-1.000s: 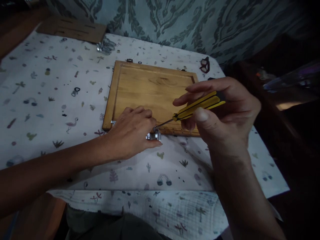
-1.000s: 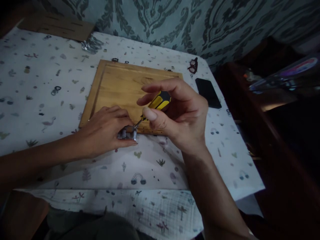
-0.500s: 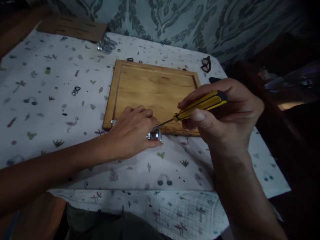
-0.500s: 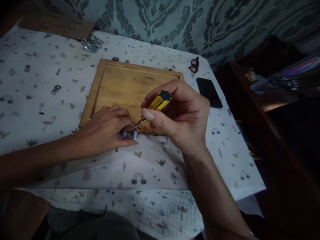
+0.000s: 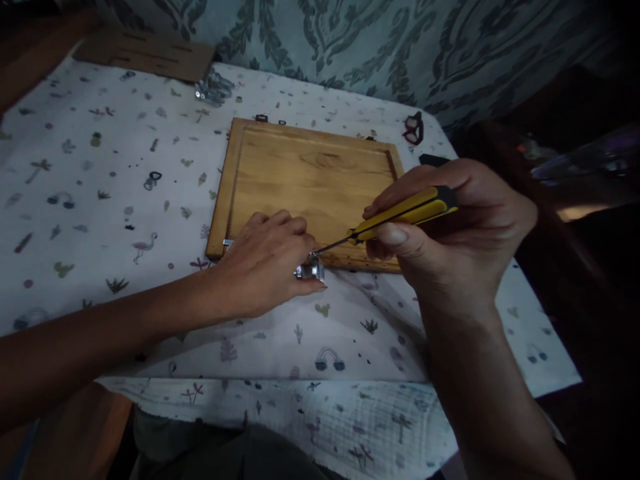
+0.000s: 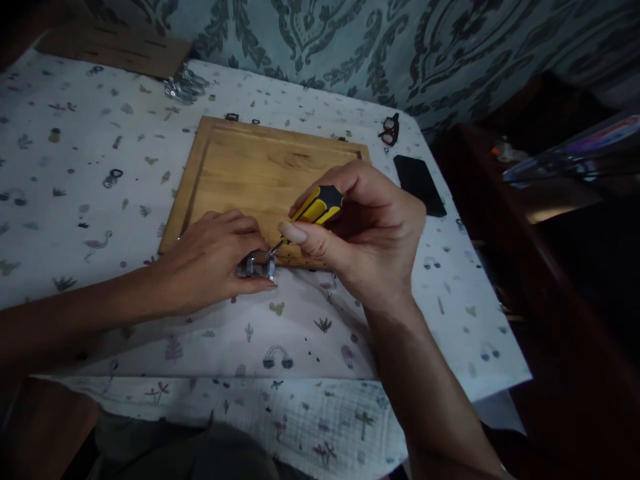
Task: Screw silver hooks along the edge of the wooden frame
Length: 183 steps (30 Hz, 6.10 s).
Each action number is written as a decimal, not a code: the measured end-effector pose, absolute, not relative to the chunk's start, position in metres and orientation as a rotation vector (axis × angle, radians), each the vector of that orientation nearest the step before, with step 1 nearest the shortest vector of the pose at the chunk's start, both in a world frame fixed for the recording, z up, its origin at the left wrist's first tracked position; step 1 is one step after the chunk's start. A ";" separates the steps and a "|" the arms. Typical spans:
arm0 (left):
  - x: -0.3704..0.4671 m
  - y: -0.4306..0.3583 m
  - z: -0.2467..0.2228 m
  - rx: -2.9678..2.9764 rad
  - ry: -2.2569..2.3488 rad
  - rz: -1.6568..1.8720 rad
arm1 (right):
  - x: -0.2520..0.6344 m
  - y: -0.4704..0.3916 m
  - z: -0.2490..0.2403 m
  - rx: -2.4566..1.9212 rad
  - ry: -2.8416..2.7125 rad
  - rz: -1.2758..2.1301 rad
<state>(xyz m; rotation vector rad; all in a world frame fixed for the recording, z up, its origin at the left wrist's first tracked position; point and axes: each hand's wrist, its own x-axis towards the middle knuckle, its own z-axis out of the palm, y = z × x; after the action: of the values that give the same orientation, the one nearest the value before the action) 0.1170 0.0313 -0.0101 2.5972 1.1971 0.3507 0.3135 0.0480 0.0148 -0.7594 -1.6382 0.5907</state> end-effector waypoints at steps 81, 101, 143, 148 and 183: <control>0.118 0.030 -0.004 2.588 1.221 0.281 | 0.317 0.041 0.017 -0.695 -1.652 0.857; 0.119 0.030 -0.004 2.587 1.209 0.266 | 0.311 0.046 0.011 -0.678 -1.514 0.596; 0.118 0.030 -0.006 2.614 1.200 0.333 | 0.315 0.042 0.011 -0.738 -1.641 0.674; 0.118 0.030 -0.005 2.609 1.195 0.337 | 0.314 0.046 0.011 -0.701 -1.636 0.578; 0.118 0.030 -0.003 2.620 1.207 0.278 | 0.315 0.044 0.016 -0.741 -1.498 0.644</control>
<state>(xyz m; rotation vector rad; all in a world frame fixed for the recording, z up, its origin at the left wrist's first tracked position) 0.1181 0.0297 -0.0026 2.6198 1.2072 0.2781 0.3151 0.0445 0.0156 -0.7406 -1.4981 0.6442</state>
